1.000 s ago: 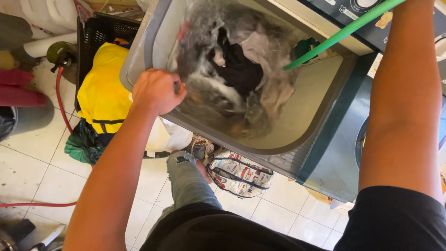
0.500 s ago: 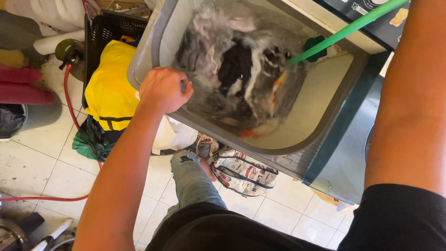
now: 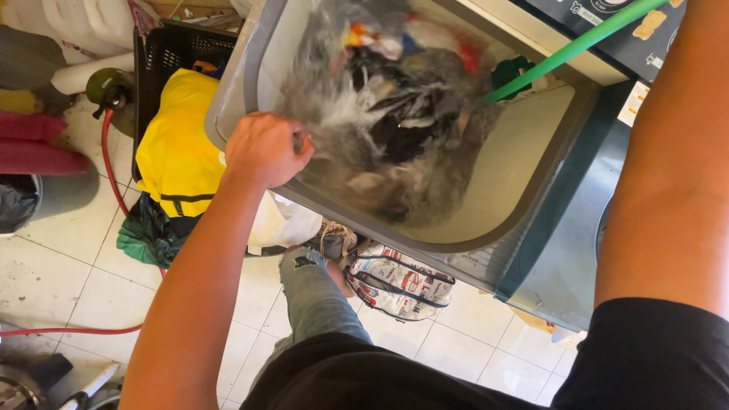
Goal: The person washes clothes in a twin-tub washing machine by using a green hose to add water while stirring the garments by hand, then reaches for a phone on a nearby table.
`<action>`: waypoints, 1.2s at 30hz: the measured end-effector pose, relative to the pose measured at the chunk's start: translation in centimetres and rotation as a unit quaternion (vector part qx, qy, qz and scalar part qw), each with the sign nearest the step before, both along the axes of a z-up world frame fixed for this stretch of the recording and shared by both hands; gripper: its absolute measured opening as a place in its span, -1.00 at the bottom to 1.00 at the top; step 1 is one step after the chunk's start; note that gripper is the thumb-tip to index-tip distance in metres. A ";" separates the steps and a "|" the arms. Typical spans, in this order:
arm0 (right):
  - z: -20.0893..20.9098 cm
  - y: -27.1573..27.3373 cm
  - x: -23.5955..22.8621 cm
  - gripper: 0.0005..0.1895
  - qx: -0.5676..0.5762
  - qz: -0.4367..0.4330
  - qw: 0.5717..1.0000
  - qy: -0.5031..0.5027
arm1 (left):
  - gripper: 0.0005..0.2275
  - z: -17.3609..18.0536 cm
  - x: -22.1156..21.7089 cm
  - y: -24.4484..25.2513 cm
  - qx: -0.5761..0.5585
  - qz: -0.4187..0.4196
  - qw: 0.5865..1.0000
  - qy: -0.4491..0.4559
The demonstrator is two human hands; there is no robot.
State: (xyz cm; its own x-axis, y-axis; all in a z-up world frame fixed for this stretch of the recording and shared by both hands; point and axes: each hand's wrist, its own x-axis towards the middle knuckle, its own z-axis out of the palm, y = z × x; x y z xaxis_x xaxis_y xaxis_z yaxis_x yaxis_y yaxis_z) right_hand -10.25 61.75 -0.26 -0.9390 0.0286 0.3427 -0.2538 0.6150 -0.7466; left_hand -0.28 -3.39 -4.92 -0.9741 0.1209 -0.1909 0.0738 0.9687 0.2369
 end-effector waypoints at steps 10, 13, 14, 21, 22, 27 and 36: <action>2.7 -16.3 0.7 -0.87 -0.048 0.015 0.998 0.032 | -0.71 0.3 0.3 -0.1 0.009 0.017 1.000 -0.006; 2.3 -18.5 2.1 -0.87 -0.067 0.010 0.997 0.034 | -0.72 2.2 -0.4 0.6 0.015 0.046 0.995 -0.087; 2.1 -19.5 2.2 -0.87 -0.071 0.012 0.997 0.039 | -0.72 2.1 -0.4 0.6 0.016 0.049 0.995 -0.083; 2.4 -30.8 4.7 -0.92 -0.029 0.222 0.974 0.014 | -0.70 5.9 0.2 2.0 0.000 0.074 0.984 -0.164; 2.6 -32.2 5.2 -0.83 0.047 0.398 0.916 -0.011 | -0.70 6.6 -0.4 2.7 -0.014 0.078 0.981 -0.178; 0.4 -30.6 4.7 -0.73 0.075 0.388 0.914 -0.095 | -0.73 4.9 -0.4 3.0 -0.032 0.048 0.991 -0.124; -0.9 -29.1 2.2 -0.74 0.046 0.384 0.911 -0.145 | -0.73 3.3 -0.9 3.3 -0.148 0.069 0.975 -0.152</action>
State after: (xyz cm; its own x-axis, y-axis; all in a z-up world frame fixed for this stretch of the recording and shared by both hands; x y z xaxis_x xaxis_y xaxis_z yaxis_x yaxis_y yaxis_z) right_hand -8.03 32.66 -1.14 -0.7213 -0.6912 0.0442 -0.4352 0.4027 -0.8053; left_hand -1.23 -0.07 -1.64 -0.8701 -0.1115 -0.4800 -0.0918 0.9937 -0.0644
